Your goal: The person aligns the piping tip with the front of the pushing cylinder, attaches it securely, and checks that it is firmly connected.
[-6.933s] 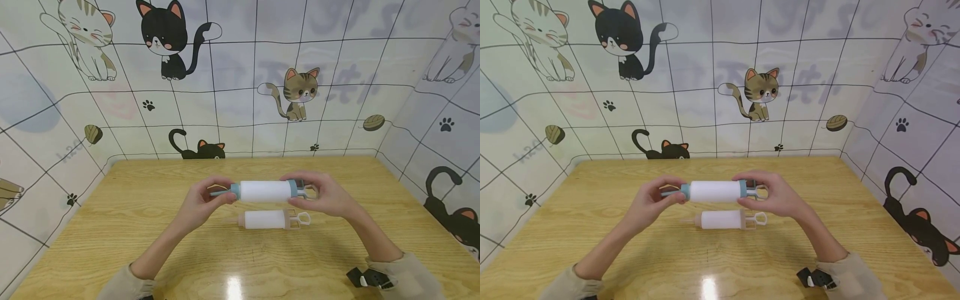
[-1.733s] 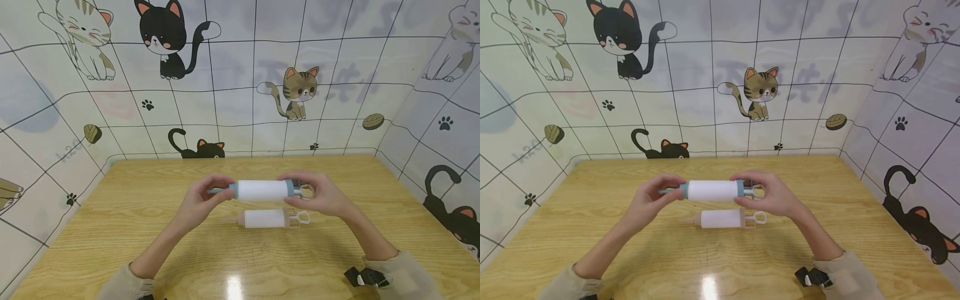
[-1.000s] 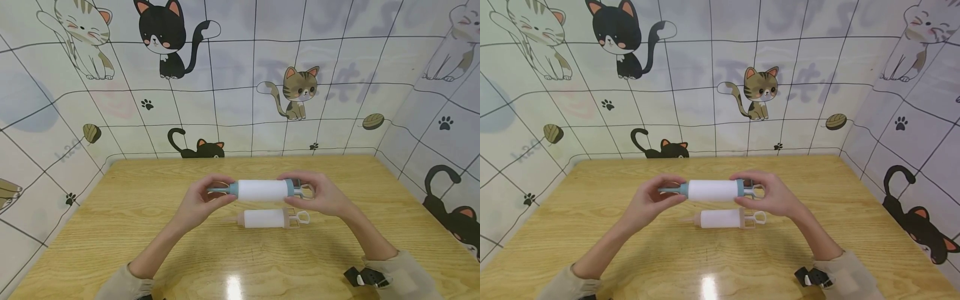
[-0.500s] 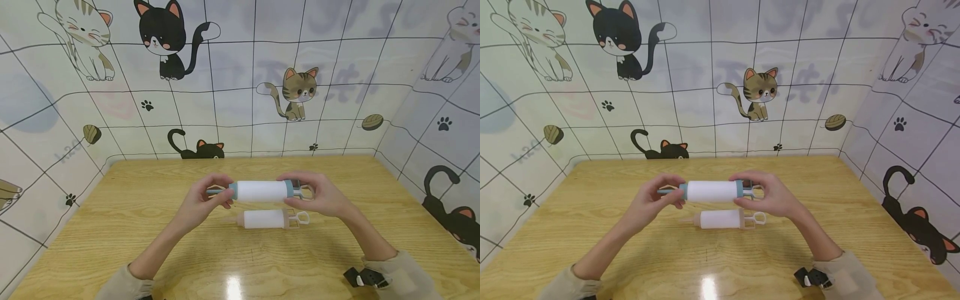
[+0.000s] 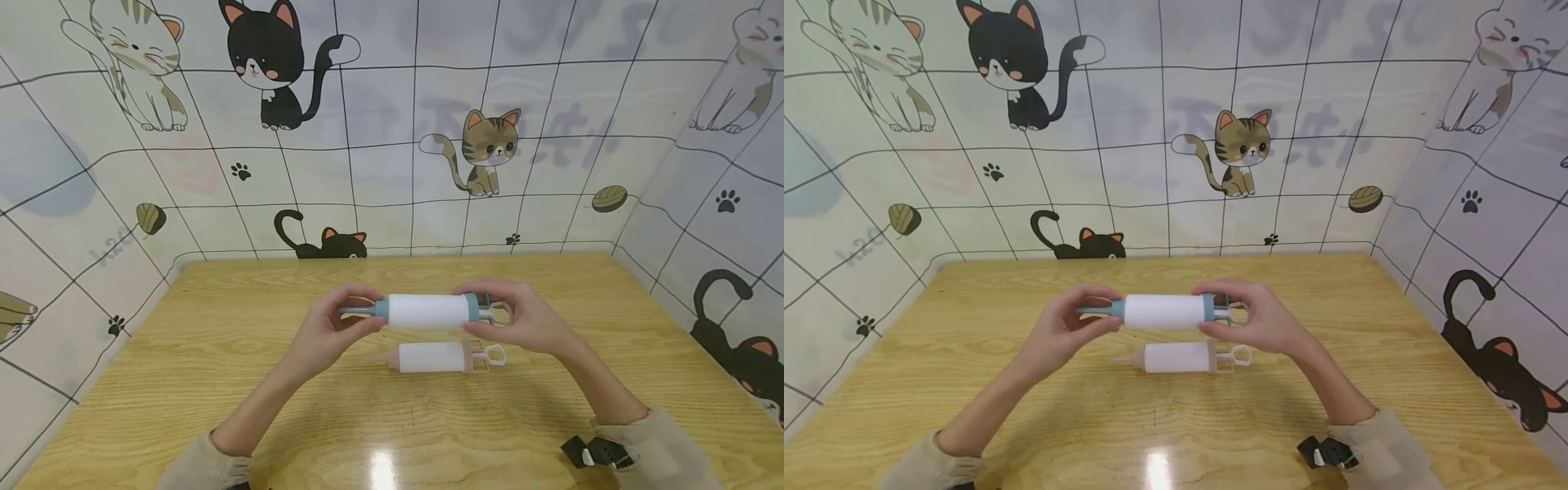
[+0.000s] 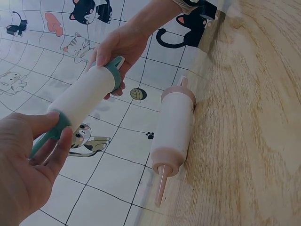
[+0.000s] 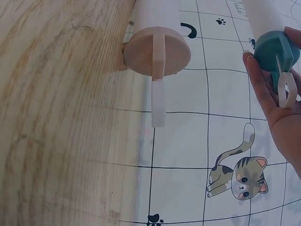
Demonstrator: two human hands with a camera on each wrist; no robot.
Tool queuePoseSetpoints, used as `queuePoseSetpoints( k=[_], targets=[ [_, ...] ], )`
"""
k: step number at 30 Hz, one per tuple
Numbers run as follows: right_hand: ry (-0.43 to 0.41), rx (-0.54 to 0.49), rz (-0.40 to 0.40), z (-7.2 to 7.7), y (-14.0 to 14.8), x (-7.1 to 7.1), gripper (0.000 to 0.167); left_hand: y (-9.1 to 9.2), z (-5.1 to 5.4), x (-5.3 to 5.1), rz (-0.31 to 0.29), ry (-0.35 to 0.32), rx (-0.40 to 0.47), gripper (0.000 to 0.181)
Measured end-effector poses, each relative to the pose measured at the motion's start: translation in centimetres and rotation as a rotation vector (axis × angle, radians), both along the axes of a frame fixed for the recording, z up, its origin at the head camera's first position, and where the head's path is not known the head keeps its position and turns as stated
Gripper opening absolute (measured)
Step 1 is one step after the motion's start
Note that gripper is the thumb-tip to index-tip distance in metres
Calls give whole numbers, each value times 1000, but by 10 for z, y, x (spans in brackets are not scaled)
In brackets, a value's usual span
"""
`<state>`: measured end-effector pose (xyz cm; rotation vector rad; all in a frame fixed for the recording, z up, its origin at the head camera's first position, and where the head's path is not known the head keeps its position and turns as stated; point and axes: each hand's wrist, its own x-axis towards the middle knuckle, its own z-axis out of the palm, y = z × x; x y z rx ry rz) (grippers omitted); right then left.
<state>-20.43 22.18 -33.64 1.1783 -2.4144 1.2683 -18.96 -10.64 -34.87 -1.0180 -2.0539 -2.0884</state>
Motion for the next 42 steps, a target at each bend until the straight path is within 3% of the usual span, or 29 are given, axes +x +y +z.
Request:
queuePoseSetpoints(
  k=[10,25,42],
  targets=[
    [-1,-3,2,-2,-1,-1,46,1,-1,-1,21,28,-5,22],
    [22,-9,10,0,-1,0,48,-2,-1,-2,56,-55,-102,14],
    [0,-11,9,1,0,1,47,-2,0,-1,13,1,-49,28]
  ],
)
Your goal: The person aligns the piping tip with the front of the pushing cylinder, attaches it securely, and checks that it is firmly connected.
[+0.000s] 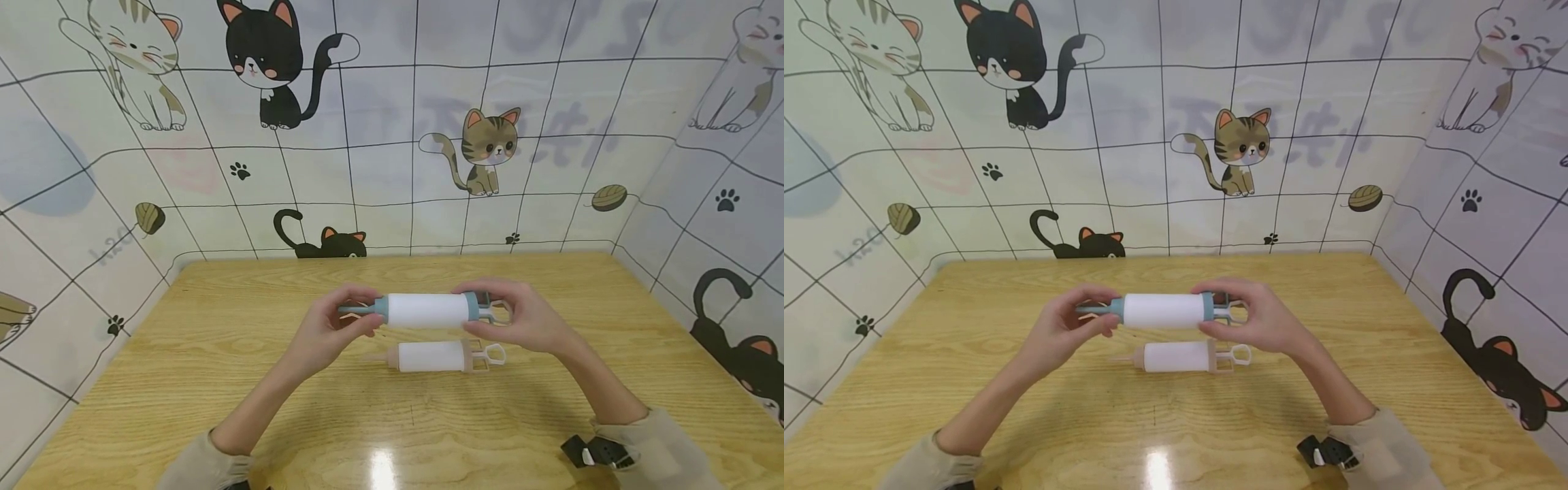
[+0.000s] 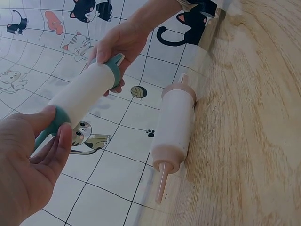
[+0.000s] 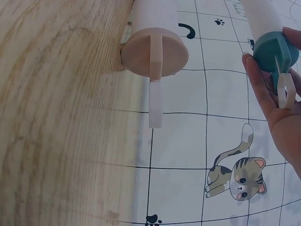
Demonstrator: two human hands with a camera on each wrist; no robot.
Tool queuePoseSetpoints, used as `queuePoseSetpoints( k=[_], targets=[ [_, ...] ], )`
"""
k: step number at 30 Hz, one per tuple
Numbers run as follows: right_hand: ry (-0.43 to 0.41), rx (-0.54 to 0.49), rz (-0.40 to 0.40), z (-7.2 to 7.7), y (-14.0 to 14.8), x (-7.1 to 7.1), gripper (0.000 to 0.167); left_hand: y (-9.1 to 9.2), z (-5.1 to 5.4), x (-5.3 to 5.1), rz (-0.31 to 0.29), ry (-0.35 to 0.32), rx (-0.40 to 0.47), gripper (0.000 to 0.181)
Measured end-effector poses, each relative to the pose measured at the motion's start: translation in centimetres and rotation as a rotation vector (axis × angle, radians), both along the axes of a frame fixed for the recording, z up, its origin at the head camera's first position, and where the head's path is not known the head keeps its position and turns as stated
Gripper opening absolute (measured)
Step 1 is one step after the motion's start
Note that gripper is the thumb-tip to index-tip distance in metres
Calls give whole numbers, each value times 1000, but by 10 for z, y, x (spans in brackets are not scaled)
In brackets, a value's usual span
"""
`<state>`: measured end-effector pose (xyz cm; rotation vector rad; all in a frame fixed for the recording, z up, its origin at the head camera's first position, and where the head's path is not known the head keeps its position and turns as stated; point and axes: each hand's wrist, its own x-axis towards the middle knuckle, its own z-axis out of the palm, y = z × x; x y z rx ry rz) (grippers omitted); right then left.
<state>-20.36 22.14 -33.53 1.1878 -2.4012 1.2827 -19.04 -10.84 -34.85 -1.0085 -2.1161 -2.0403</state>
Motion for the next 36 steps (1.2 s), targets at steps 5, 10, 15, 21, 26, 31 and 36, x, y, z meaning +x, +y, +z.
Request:
queuePoseSetpoints(
  k=[5,10,15,21,26,31,36],
  targets=[
    [6,-2,2,0,-1,0,47,0,2,0,-4,-28,-13,24],
    [20,-5,15,0,-2,0,47,-1,2,1,-9,-63,-36,20],
    [14,-4,17,1,-2,1,47,-1,2,1,-21,-71,-29,20],
    [6,-1,9,0,-1,1,47,-1,1,0,-44,-25,-30,20],
    [-1,-11,21,-1,0,1,47,-1,-1,-1,-55,11,-37,20],
    [-18,-12,26,-2,0,0,45,-1,-1,-1,-77,41,-34,19],
    [-23,1,15,-2,1,0,43,-1,0,0,-72,39,-37,19]
  ],
)
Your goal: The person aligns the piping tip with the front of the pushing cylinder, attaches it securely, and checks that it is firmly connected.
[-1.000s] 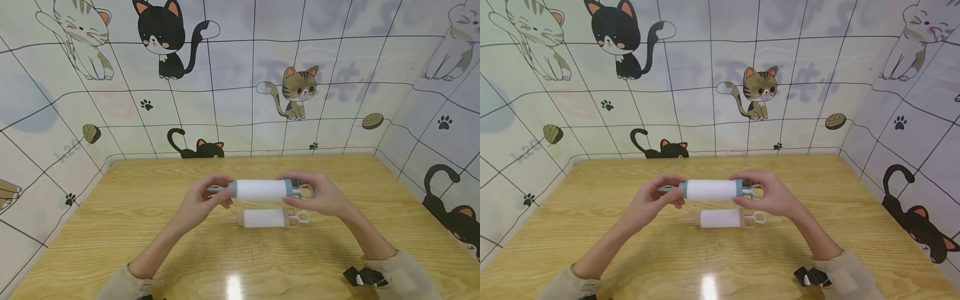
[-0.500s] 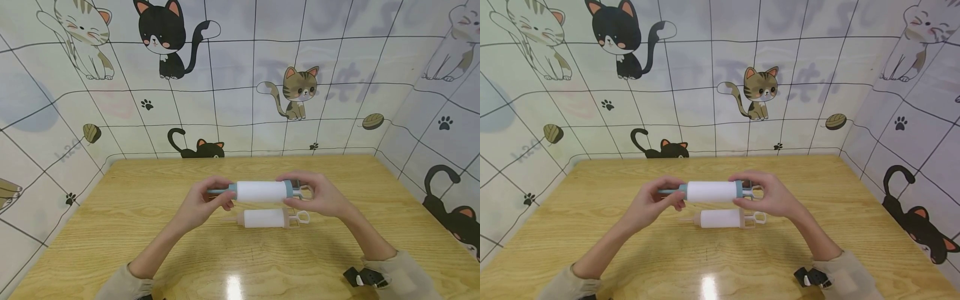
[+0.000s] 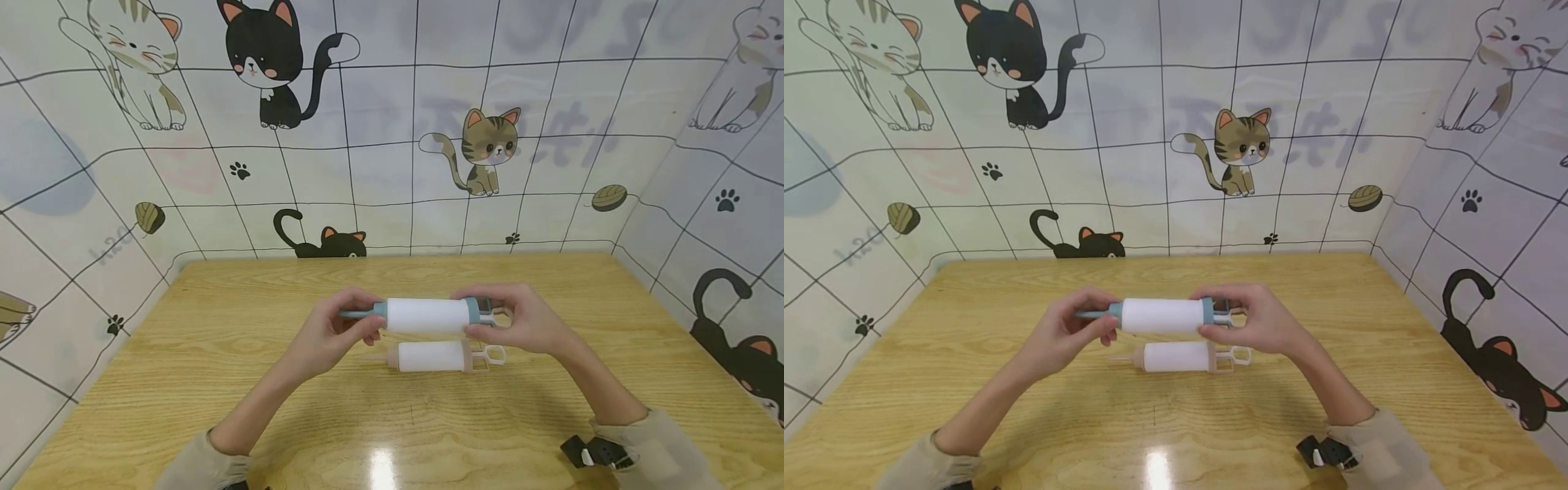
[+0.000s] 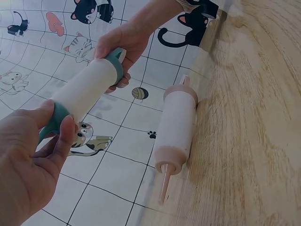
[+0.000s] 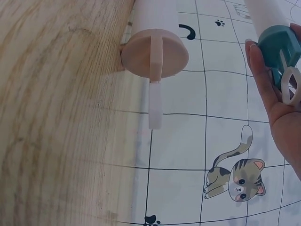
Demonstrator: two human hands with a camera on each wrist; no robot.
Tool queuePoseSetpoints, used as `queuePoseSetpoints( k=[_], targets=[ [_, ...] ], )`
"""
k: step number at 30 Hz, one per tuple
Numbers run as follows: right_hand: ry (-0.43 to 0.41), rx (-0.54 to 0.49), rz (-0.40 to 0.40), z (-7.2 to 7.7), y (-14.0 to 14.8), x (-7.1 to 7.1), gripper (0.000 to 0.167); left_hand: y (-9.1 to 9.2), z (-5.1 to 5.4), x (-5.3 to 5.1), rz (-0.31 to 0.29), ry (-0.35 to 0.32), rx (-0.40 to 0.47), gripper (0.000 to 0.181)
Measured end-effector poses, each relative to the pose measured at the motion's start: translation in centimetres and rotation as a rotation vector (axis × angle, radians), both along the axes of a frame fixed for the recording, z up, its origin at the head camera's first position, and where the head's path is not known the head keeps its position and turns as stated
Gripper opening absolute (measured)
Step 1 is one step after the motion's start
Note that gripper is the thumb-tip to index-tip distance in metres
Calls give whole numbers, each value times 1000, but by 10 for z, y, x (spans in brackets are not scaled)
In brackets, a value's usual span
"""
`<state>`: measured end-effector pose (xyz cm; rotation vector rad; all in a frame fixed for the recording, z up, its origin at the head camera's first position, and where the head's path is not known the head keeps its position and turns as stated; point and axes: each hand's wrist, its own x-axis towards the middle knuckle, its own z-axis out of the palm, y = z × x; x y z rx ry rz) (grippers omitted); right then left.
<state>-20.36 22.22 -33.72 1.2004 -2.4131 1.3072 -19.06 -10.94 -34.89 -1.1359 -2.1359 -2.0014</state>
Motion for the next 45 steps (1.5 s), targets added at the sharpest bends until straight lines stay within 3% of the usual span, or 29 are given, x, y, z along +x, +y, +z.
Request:
queuePoseSetpoints(
  k=[7,14,21,32,45],
  targets=[
    [-1,-7,-2,1,-1,0,47,-1,2,1,34,-29,-11,18],
    [32,-9,14,2,-2,1,49,-2,0,-1,-14,-58,17,16],
    [11,-29,28,2,-1,1,48,1,2,1,-52,-2,18,13],
    [2,-54,72,0,-2,0,46,2,1,3,-50,47,13,13],
    [-6,-27,47,2,2,2,47,4,1,6,-23,83,-5,13]
  ],
)
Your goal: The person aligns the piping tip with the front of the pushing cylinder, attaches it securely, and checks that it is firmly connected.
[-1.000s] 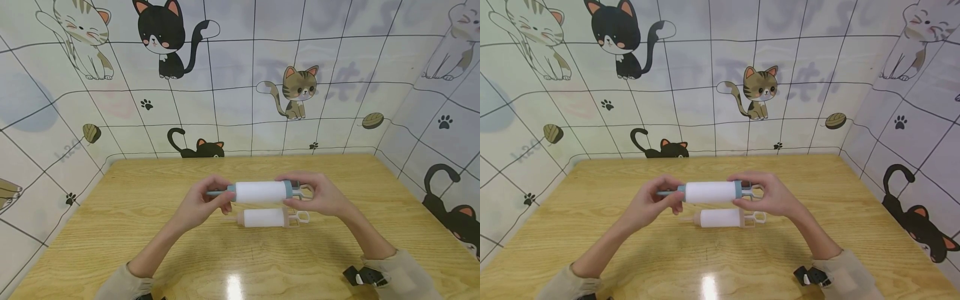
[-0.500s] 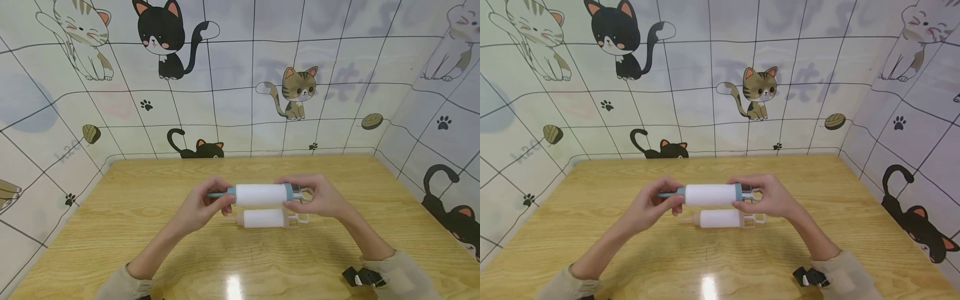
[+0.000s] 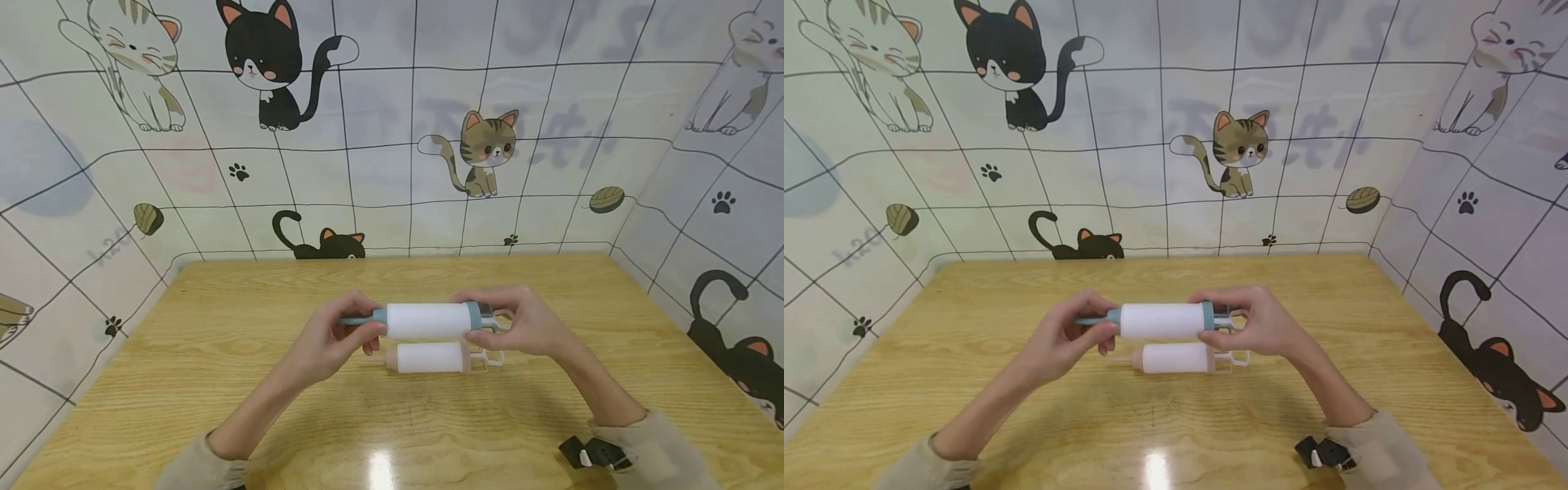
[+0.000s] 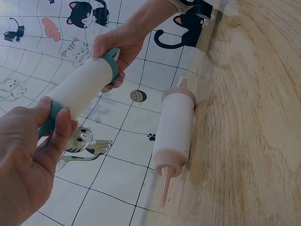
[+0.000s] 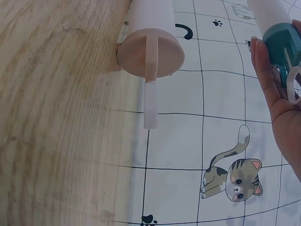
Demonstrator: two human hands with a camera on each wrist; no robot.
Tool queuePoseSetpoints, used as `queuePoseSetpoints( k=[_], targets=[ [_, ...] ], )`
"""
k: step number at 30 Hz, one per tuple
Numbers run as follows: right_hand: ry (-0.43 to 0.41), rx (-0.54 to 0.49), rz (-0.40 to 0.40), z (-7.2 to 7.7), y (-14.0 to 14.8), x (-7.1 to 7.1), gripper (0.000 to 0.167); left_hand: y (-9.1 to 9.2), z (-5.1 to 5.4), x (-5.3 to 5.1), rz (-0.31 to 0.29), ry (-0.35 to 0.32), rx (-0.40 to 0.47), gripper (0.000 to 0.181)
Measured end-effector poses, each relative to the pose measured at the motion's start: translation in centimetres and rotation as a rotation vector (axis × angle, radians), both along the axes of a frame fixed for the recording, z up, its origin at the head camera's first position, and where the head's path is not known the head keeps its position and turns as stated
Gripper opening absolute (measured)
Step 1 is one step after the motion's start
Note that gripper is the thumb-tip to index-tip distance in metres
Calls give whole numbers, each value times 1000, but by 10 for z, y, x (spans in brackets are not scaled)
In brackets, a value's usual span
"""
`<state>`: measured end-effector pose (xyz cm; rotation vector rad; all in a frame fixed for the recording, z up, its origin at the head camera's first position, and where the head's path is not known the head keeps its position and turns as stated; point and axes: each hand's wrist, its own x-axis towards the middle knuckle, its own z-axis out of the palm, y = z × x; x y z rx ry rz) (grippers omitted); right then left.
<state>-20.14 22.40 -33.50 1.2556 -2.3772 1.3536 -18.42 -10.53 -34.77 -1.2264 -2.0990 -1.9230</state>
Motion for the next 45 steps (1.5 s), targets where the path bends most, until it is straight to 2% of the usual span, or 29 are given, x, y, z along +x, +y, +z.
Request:
queuePoseSetpoints(
  k=[10,15,18,22,29,37,41,45],
  targets=[
    [-42,-15,9,1,1,1,47,3,-2,2,32,75,-1,16],
    [-76,-6,-26,3,2,2,45,3,-3,-2,66,102,-17,15],
    [-91,8,-61,3,2,2,44,3,-5,-4,92,92,-22,14],
    [-95,15,-86,2,3,1,44,3,-8,-6,93,79,-12,15],
    [-100,-37,-126,2,2,-4,45,1,-9,-7,127,26,-9,23],
    [-213,-95,-191,4,1,-4,47,1,-12,-11,177,-5,-18,26],
    [-229,-84,-178,3,2,-7,48,1,-13,-15,208,-40,-13,28],
    [-257,-92,-113,2,5,-11,57,0,-13,-19,222,-77,-12,28]
  ],
)
